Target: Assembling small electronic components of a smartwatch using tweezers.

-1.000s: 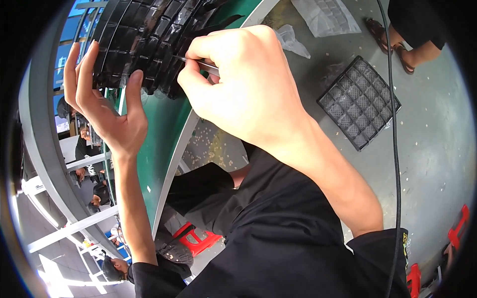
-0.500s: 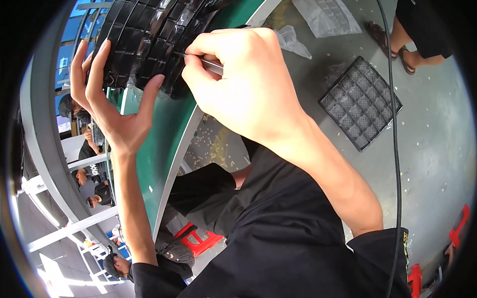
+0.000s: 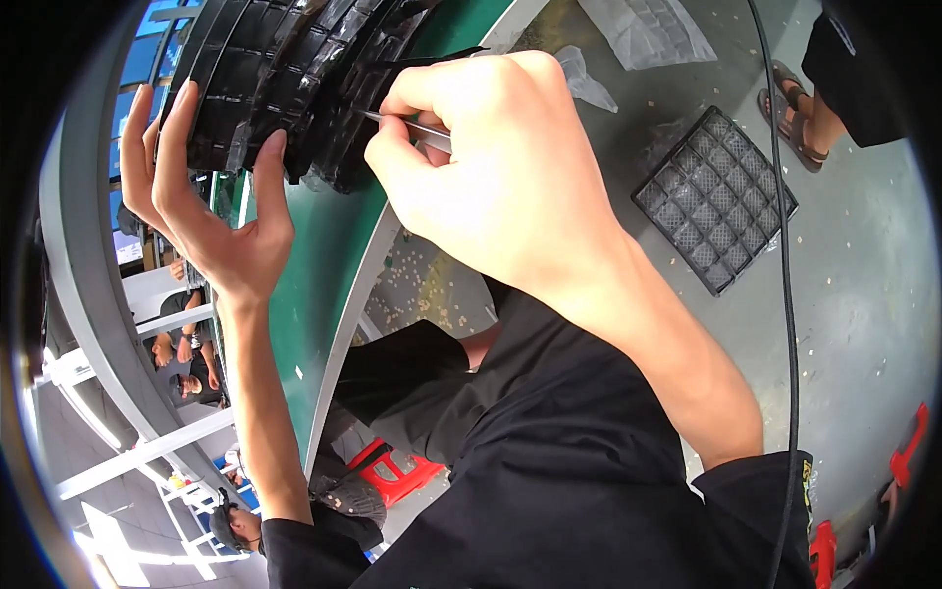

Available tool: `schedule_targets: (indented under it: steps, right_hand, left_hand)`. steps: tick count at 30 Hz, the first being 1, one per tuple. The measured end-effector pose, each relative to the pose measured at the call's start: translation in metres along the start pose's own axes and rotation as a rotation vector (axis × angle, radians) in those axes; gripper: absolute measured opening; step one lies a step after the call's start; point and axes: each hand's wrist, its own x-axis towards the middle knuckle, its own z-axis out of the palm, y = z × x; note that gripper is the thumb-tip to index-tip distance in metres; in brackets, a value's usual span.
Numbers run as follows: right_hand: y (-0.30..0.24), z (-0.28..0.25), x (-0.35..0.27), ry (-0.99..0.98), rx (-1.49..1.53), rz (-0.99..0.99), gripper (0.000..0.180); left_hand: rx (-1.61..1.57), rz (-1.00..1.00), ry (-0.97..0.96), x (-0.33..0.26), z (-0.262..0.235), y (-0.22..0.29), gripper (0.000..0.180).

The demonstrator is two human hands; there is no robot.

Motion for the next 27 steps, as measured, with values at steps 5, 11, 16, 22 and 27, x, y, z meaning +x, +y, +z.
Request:
schedule_targets:
  steps: [5, 11, 16, 22, 27]
  right_hand:
    - [0.0036, 0.001, 0.0008, -0.059, -0.099, -0.071, 0.01]
    - [0.0055, -0.0001, -0.0005, 0.012, -0.01, -0.064, 0.009]
    - [0.0025, -0.0033, -0.001, -0.02, 0.001, -0.042, 0.009]
    - [0.0006, -0.001, 0.0007, -0.006, 0.043, -0.056, 0.009]
    - [0.001, 0.0047, 0.0025, 0.016, 0.067, -0.062, 0.01]
  left_hand:
    - [0.013, -0.012, -0.004, 0.0003, -0.0016, 0.0028, 0.081]
    - [0.014, 0.023, 0.001, 0.0005, -0.0004, 0.0011, 0.081]
    - [-0.095, -0.005, 0.033, -0.0043, 0.001, -0.0024, 0.082]
    - [-0.055, -0.077, -0.031, -0.005, 0.0005, 0.0053, 0.086]
    - [-0.246, -0.155, 0.061, -0.0046, 0.0023, -0.0012, 0.083]
